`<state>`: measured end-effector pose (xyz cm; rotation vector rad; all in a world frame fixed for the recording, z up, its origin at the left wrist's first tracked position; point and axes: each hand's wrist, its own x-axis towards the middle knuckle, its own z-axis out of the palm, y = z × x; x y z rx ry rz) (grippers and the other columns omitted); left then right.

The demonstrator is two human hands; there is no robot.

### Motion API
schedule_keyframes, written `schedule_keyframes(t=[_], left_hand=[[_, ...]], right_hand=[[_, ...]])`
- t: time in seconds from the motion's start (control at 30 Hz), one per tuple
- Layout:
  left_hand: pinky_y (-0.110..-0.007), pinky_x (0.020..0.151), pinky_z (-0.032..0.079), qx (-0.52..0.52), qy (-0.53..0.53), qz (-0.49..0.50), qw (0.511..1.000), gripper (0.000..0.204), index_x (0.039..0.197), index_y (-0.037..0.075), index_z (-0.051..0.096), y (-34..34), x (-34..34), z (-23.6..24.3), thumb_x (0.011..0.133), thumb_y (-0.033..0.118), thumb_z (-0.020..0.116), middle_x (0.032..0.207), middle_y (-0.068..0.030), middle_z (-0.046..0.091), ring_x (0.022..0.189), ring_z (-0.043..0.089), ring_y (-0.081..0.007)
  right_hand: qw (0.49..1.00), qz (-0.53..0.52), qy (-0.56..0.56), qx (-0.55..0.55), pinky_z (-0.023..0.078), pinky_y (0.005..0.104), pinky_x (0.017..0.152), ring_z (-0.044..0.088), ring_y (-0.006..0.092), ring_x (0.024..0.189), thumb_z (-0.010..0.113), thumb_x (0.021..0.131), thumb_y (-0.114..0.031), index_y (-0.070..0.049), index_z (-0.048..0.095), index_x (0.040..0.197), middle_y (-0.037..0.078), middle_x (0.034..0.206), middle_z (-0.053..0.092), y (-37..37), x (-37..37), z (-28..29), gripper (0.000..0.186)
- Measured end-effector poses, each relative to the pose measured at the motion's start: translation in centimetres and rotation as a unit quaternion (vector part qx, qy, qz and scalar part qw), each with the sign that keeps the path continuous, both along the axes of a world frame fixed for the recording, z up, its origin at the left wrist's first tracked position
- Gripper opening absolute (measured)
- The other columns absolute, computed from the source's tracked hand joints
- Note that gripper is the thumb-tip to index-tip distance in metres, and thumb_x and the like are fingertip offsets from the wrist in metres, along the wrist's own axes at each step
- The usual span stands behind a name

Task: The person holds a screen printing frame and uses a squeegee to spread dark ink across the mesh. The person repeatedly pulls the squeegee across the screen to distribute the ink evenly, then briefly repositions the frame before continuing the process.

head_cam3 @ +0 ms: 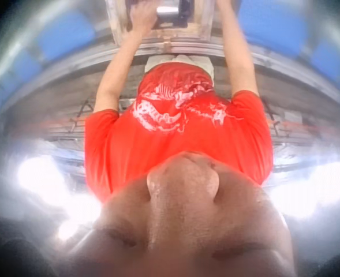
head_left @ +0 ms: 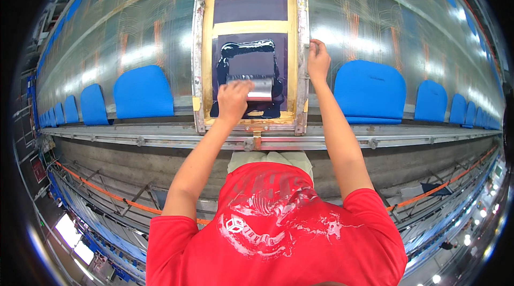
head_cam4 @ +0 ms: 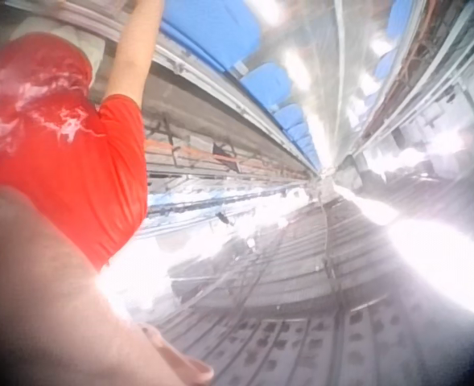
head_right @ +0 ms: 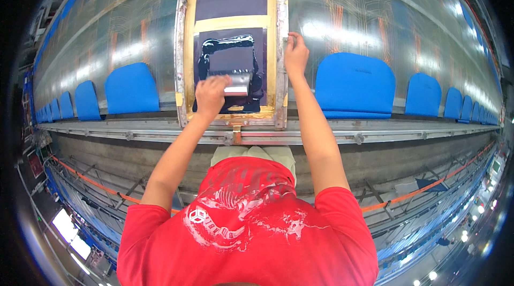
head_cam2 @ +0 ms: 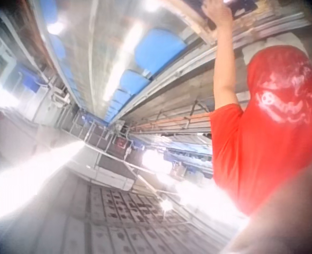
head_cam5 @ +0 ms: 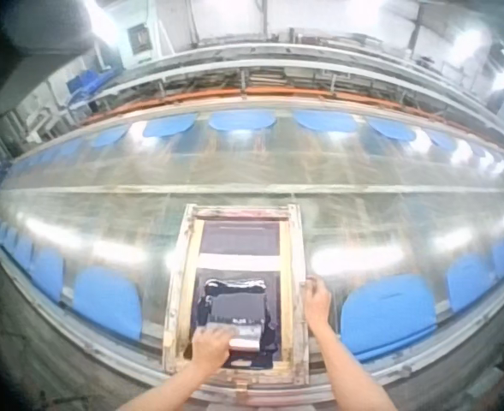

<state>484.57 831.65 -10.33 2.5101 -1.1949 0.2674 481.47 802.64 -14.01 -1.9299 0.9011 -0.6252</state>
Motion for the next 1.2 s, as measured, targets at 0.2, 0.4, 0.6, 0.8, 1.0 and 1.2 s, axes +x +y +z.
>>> schedule_keyframes(t=[0.2, 0.4, 0.6, 0.8, 1.0, 1.2], left_hand=[[-0.044, 0.077, 0.053, -0.031, 0.044, 0.015, 0.998, 0.028, 0.099, 0.017, 0.076, -3.3, 7.0, 2.6, 0.079, 0.001, 0.063, 0.098, -0.0038, 0.075, 0.091, 0.07, -0.026], [-0.045, 0.078, 0.048, 0.051, 0.024, 0.042, 0.998, 0.031, 0.098, 0.018, 0.075, -4.3, 8.4, 2.0, 0.077, -0.001, 0.062, 0.097, -0.0028, 0.074, 0.091, 0.069, -0.0246], [-0.04, 0.082, 0.046, 0.015, 0.021, -0.013, 1.0, 0.033, 0.105, 0.014, 0.07, 1.1, -0.7, 0.4, 0.077, -0.001, 0.061, 0.102, 0.0011, 0.072, 0.099, 0.067, -0.0195], [-0.04, 0.098, 0.047, -0.012, 0.036, -0.03, 0.999, 0.05, 0.121, 0.014, 0.068, 4.1, -3.0, 1.6, 0.073, 0.002, 0.066, 0.128, -0.0022, 0.068, 0.12, 0.062, -0.0234], [-0.042, 0.098, 0.048, -0.012, 0.046, 0.009, 0.999, 0.053, 0.123, 0.014, 0.068, 2.7, -4.9, 2.6, 0.072, 0.0, 0.065, 0.129, -0.0018, 0.068, 0.122, 0.062, -0.0244], [-0.043, 0.101, 0.046, 0.057, 0.046, 0.035, 0.997, 0.054, 0.127, 0.018, 0.067, 2.0, -6.1, 1.1, 0.076, 0.001, 0.068, 0.134, -0.0004, 0.066, 0.126, 0.059, -0.0248]], right_hand=[[0.999, 0.008, -0.021, -0.023, 0.049, 0.0469, 0.077, 0.067, 0.0411, 0.084, 0.057, 0.1, -0.022, -0.006, 0.067, 0.11, 0.022, 0.09, 0.07, 0.2, 0.4, 0.2, 0.021], [0.999, 0.018, -0.035, -0.013, 0.05, 0.0448, 0.078, 0.067, 0.0382, 0.082, 0.058, 0.099, -0.022, -0.007, 0.068, 0.111, 0.021, 0.089, 0.07, 0.3, 0.7, -0.2, 0.021], [0.999, 0.026, -0.022, -0.007, 0.05, 0.0398, 0.084, 0.067, 0.0315, 0.09, 0.061, 0.099, -0.024, -0.006, 0.07, 0.11, 0.019, 0.097, 0.071, -0.8, 0.8, -0.8, 0.024], [0.996, 0.013, -0.061, -0.057, 0.051, 0.0413, 0.081, 0.069, 0.0315, 0.088, 0.062, 0.098, -0.025, -0.007, 0.072, 0.108, 0.019, 0.095, 0.073, -0.2, 1.4, 3.1, 0.023], [0.988, 0.018, -0.136, -0.071, 0.05, 0.0403, 0.077, 0.068, 0.0295, 0.083, 0.061, 0.1, -0.025, -0.008, 0.071, 0.108, 0.018, 0.09, 0.071, 0.4, 0.4, 2.7, 0.022], [0.995, 0.021, -0.102, -0.004, 0.047, 0.0433, 0.065, 0.063, 0.0301, 0.066, 0.059, 0.1, -0.021, -0.006, 0.068, 0.109, 0.018, 0.077, 0.066, 1.0, -1.4, 0.2, 0.019]])
